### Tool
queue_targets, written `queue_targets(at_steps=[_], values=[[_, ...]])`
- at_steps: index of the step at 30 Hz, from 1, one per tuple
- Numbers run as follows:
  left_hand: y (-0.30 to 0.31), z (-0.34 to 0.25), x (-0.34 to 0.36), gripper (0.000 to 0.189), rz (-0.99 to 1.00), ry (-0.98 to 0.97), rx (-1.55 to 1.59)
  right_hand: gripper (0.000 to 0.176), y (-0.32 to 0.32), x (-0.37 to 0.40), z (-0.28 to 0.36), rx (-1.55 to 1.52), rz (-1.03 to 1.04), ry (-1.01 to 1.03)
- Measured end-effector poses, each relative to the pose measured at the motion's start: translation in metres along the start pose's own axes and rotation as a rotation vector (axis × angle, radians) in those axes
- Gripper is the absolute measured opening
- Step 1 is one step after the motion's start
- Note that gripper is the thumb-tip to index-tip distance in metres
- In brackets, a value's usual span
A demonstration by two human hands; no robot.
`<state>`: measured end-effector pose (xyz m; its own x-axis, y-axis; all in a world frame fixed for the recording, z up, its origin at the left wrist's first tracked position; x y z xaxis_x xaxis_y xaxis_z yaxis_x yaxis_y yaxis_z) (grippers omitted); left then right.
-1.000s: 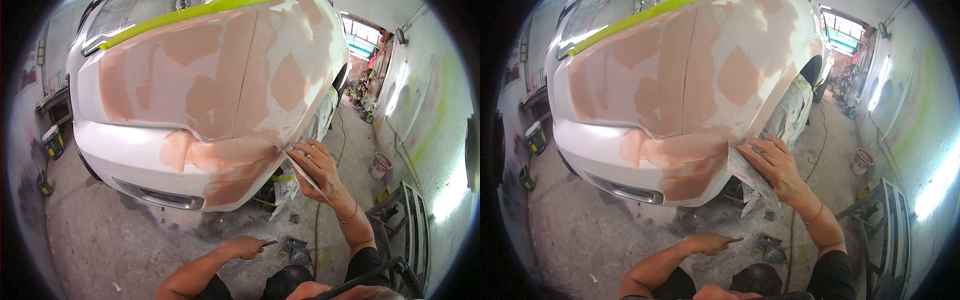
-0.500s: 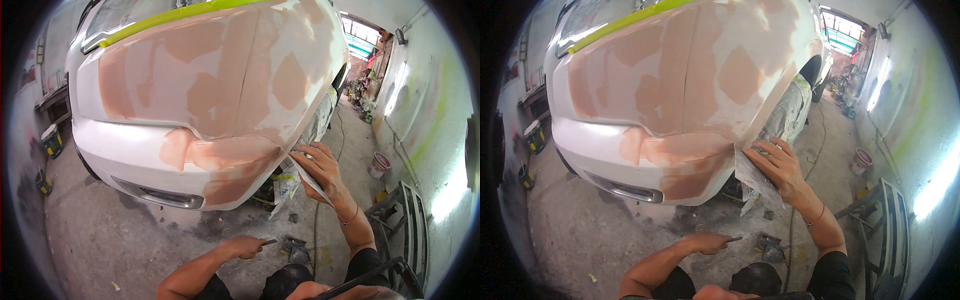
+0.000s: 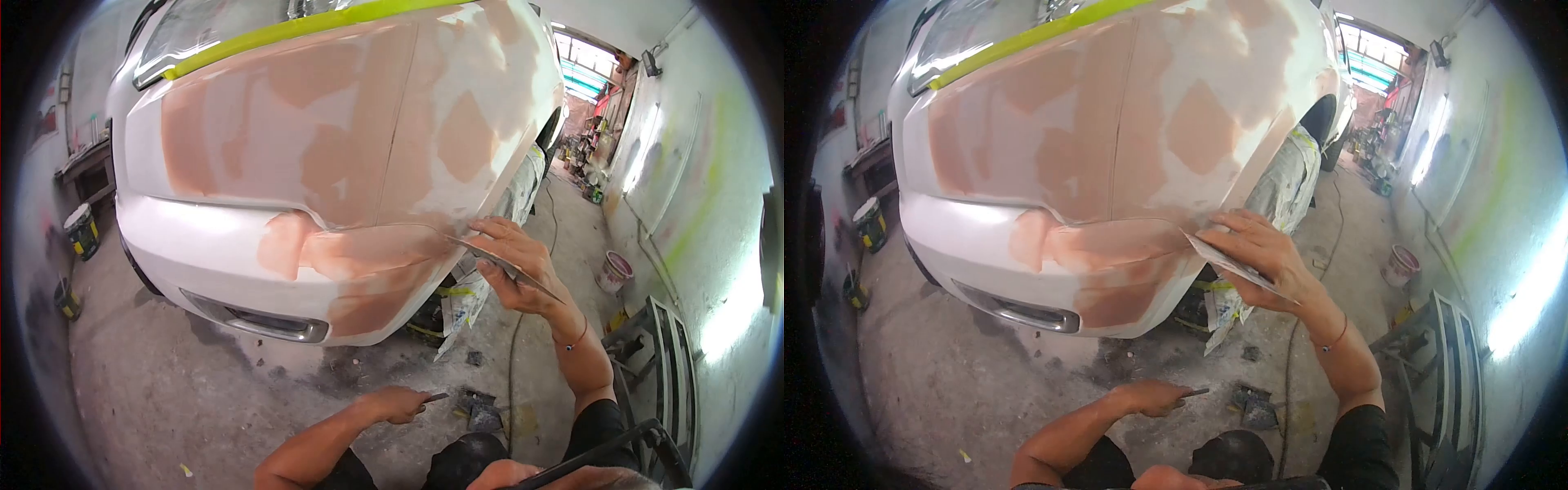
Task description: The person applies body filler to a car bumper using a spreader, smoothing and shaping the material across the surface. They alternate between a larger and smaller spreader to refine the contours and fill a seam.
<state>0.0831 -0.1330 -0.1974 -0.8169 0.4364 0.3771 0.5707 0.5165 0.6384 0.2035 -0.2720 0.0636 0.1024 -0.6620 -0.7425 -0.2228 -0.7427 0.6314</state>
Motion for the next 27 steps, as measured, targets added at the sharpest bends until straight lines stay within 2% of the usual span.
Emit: queue_targets(at_steps=[11, 13, 14, 19, 20, 22, 27], values=[[0.005, -0.004, 0.005, 0.043, 0.030, 0.003, -0.013, 0.040, 0.000, -0.006, -0.010, -0.046, 0.045, -0.008], [-0.002, 0.003, 0.003, 0.029, -0.113, -0.093, 0.050, 0.042, -0.001, -0.004, -0.011, -0.045, 0.045, -0.007], [-0.004, 0.005, 0.001, 0.029, -0.113, -0.092, 0.050, 0.039, -0.002, -0.003, -0.012, -0.035, 0.056, 0.003], [-0.003, 0.005, 0.001, 0.030, -0.103, -0.091, 0.041, 0.032, 0.005, -0.003, -0.010, 0.099, 0.124, 0.109], [-0.002, 0.003, 0.001, 0.030, -0.100, -0.092, 0.040, 0.034, 0.006, -0.003, -0.008, 0.116, 0.110, 0.097], [0.002, -0.002, 0.002, 0.043, 0.014, 0.012, -0.017, 0.037, 0.007, -0.001, -0.007, 0.135, 0.097, 0.084], [0.003, -0.004, 0.001, 0.044, 0.041, 0.025, -0.009, 0.041, 0.008, 0.004, -0.006, 0.163, 0.091, 0.080]])
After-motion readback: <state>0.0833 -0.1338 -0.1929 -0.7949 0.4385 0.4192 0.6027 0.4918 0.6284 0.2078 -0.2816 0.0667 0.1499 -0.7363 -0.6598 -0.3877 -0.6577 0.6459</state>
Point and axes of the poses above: each hand's wrist, its own x-axis away from the middle knuckle, its own y-axis out of the back of the hand, z = x × y, the point moved 1 cm from there along -x, towards the middle knuckle, and after that the axes turned 12 degrees about x, right-handed, at the moved point
